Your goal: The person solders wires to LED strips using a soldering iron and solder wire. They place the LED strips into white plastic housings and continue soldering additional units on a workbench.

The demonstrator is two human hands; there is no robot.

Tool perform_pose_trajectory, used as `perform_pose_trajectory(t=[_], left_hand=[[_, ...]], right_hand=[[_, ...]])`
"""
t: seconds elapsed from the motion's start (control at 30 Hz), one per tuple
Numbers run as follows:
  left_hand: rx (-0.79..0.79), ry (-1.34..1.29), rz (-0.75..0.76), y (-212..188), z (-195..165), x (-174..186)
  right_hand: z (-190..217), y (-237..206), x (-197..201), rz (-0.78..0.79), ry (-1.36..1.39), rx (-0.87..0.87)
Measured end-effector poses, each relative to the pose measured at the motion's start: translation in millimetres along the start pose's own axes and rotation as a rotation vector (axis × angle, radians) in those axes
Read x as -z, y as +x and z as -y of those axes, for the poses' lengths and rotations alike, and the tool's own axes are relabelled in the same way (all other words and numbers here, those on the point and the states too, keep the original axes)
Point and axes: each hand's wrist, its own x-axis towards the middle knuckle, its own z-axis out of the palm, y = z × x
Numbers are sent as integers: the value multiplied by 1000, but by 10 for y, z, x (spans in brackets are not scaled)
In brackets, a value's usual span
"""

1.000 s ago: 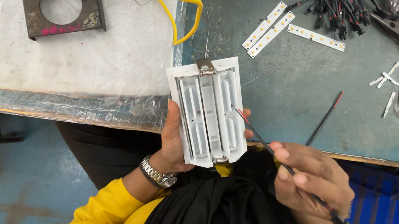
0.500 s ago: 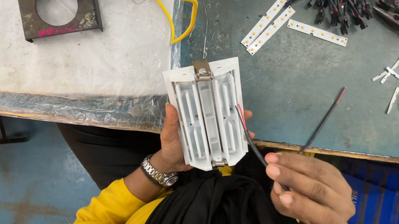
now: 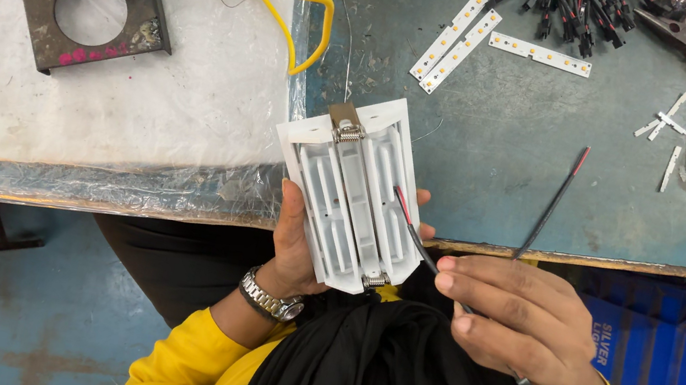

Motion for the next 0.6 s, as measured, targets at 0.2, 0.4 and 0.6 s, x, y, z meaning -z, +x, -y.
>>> perform_pose_trajectory(t=[0.2, 0.4, 0.6], left_hand=[[13, 19, -14, -8, -16, -9], [15, 27, -8, -16, -19, -2], [17, 28, -10, -25, -2, 28]], right_hand=[[-11, 38, -21, -5, 23, 35], [-24, 58, -67, -45, 25, 61], [-35, 84, -85, -71, 42, 80]])
